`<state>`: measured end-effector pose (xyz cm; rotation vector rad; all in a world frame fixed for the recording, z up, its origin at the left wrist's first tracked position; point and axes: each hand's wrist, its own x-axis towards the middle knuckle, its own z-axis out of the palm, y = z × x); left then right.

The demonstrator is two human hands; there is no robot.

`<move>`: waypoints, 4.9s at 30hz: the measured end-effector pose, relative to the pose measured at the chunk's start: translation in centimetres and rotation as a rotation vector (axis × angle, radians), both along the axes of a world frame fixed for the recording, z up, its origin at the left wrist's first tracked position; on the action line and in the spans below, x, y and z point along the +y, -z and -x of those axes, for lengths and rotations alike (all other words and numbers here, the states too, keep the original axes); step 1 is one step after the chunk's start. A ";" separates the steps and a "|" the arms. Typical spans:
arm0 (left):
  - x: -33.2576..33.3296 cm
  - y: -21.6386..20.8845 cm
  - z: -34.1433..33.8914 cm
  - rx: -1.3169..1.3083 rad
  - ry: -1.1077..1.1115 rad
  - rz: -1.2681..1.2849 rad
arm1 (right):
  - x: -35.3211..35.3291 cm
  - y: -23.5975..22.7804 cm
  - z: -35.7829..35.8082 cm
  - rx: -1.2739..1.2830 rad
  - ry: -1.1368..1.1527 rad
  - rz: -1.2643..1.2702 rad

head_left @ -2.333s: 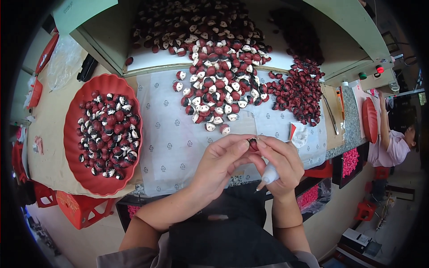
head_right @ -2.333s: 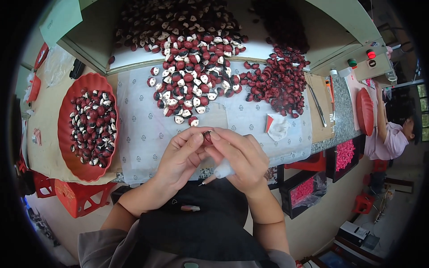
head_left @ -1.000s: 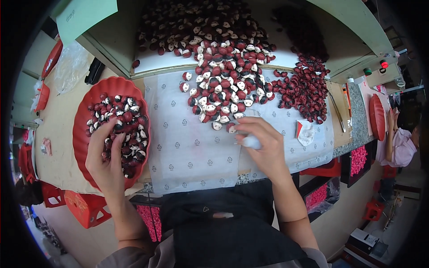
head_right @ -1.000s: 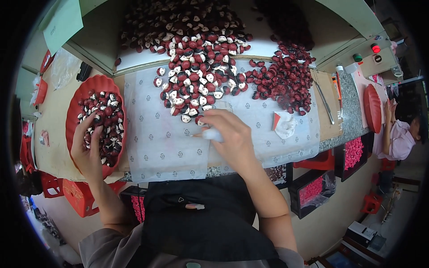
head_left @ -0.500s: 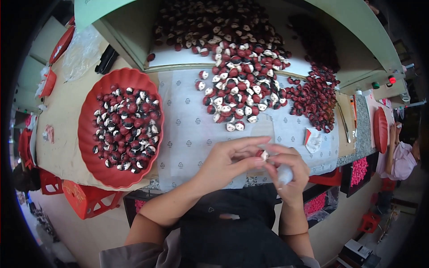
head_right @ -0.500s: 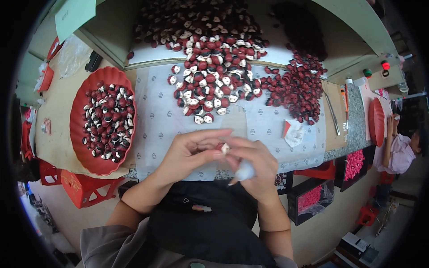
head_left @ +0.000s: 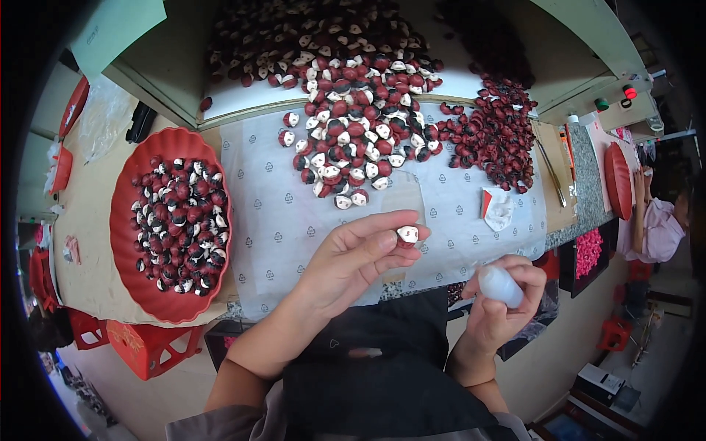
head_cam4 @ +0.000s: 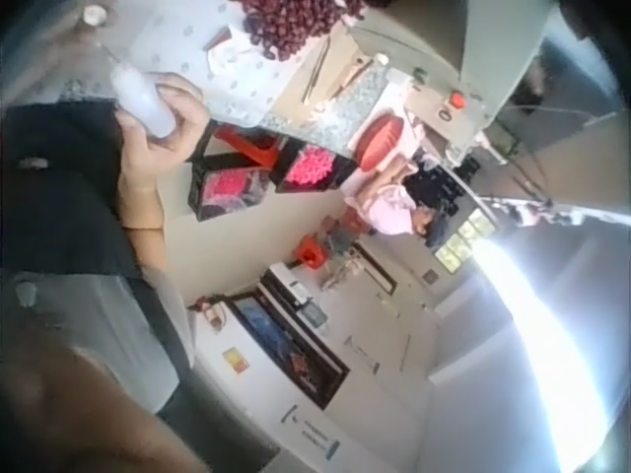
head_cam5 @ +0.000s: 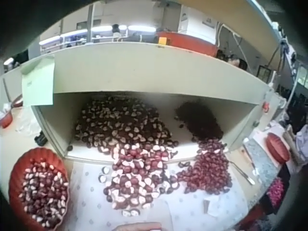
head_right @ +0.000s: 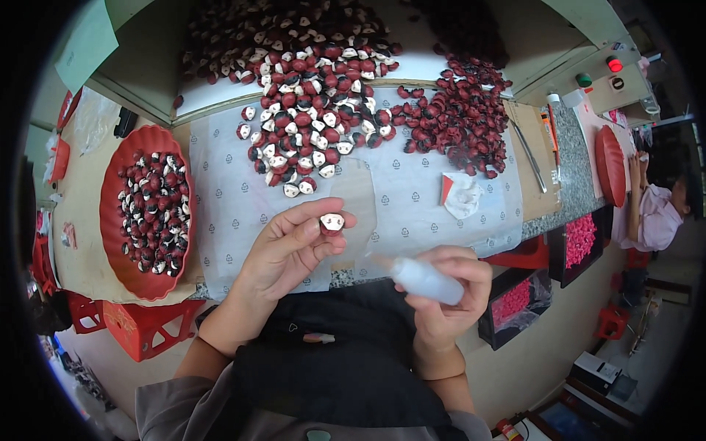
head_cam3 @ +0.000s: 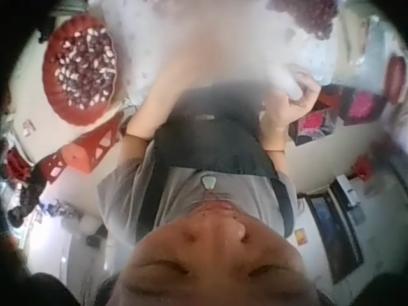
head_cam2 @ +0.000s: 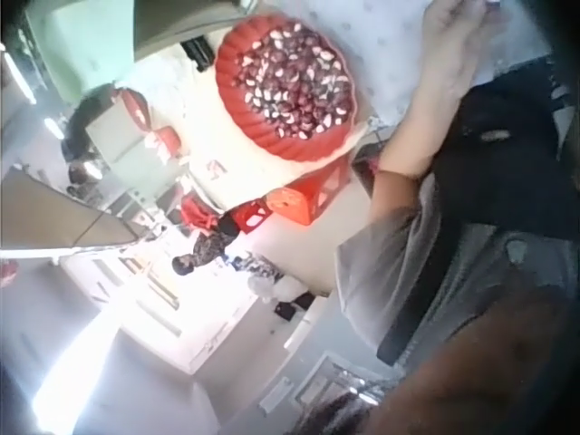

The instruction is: The person assembles craft figurines by applying glue from a bottle onto figurine heads and attaching caps to them by hand, occasionally sorting pieces on the table.

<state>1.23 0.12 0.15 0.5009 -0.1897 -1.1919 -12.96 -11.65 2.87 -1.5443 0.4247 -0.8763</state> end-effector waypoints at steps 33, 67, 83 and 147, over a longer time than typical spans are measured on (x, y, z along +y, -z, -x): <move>0.2 0.3 1.0 0.074 0.022 0.012 | 0.5 0.2 -0.1 -0.146 -0.141 0.637; 2.1 0.2 -2.0 0.080 -0.311 0.062 | -9.3 2.0 -6.4 0.298 -0.168 0.858; 1.1 0.3 -0.8 0.062 -0.218 -0.039 | -9.6 2.5 -6.2 0.254 -0.156 1.031; 0.8 -1.0 1.6 -0.307 -0.164 -0.142 | 1.5 1.9 -4.7 0.015 -0.004 0.746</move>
